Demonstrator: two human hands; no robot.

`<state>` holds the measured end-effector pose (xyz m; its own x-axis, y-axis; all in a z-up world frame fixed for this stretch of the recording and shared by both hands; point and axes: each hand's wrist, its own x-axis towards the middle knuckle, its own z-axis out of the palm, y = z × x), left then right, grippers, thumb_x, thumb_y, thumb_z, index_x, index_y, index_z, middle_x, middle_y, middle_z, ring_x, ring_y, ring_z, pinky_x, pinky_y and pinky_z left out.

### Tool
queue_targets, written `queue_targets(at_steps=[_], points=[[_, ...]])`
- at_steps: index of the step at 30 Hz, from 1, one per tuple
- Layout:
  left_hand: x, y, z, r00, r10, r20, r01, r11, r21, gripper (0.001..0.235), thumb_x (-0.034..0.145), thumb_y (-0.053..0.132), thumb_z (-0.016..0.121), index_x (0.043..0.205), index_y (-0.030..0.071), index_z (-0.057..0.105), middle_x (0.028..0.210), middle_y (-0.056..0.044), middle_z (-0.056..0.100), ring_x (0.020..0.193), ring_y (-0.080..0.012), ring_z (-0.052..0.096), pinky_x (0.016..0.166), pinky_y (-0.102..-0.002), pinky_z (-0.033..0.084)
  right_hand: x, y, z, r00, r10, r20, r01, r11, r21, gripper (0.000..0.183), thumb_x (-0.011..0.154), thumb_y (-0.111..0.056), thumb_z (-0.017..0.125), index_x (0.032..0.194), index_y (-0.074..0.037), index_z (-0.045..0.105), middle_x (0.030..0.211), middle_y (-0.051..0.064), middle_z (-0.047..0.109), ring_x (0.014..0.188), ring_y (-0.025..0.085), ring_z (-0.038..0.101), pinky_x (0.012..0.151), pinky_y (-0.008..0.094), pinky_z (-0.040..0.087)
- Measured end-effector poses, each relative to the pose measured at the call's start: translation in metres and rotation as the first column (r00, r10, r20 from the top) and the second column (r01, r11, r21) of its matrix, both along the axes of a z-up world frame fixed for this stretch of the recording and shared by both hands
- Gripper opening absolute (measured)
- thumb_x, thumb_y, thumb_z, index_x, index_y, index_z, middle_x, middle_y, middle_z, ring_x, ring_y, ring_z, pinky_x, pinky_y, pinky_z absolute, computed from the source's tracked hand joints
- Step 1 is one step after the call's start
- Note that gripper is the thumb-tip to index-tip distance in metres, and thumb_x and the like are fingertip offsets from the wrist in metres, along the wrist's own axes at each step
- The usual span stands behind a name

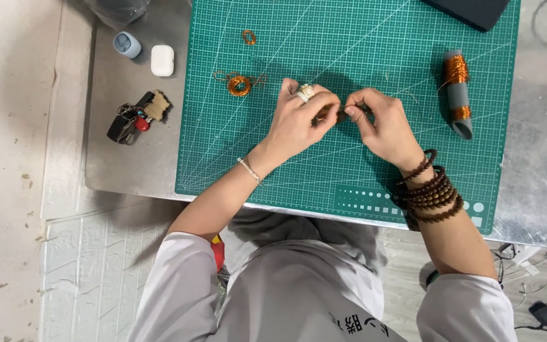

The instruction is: Winding thin copper wire around a cylindrical core and using a small tool to adjust the coils.

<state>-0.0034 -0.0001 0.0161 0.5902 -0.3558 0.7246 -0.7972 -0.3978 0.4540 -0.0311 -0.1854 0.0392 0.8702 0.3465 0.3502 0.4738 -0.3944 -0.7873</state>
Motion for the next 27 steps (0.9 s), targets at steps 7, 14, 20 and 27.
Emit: queue_targets(at_steps=[7,14,20,27], points=[[0.006,0.019,0.014,0.949,-0.108,-0.295,0.134,0.989,0.068,0.009,0.09,0.015,0.057,0.097,0.012,0.063,0.088,0.001,0.063,0.073,-0.0154,0.059,0.074,-0.032,0.034,-0.002,-0.008,-0.002,1.0,-0.014,0.026,0.017,0.992,-0.122,0.005,0.097,0.0,0.059,0.092,0.003,0.06,0.075,0.012,0.06,0.07,0.027,0.056,0.065,0.035,0.045],[0.01,0.032,0.023,0.936,-0.091,-0.341,0.229,0.892,0.39,0.044,0.084,0.032,0.075,0.117,0.008,0.058,0.11,-0.007,0.053,0.099,-0.0252,0.05,0.083,-0.04,0.039,0.001,-0.017,0.003,0.996,0.08,0.046,-0.06,0.94,-0.335,0.005,0.097,0.0,0.059,0.096,0.005,0.061,0.084,0.013,0.063,0.077,0.025,0.055,0.069,0.035,0.047],[0.014,0.031,0.008,0.932,-0.09,-0.352,0.246,0.869,0.43,0.035,0.082,0.032,0.076,0.108,0.01,0.067,0.101,-0.005,0.057,0.096,-0.0237,0.05,0.079,-0.04,0.037,0.0,-0.021,0.003,0.993,0.098,0.065,-0.071,0.939,-0.336,0.001,0.095,0.005,0.064,0.096,0.005,0.063,0.084,0.012,0.062,0.076,0.022,0.056,0.07,0.032,0.05],[0.014,0.03,0.007,0.934,-0.098,-0.344,0.253,0.86,0.443,0.031,0.086,0.028,0.071,0.111,0.009,0.067,0.1,-0.005,0.058,0.091,-0.0243,0.048,0.075,-0.039,0.035,0.0,-0.021,-0.002,0.99,0.106,0.094,-0.061,0.92,-0.387,0.003,0.095,0.003,0.066,0.093,0.003,0.064,0.081,0.011,0.06,0.075,0.021,0.055,0.069,0.031,0.049]])
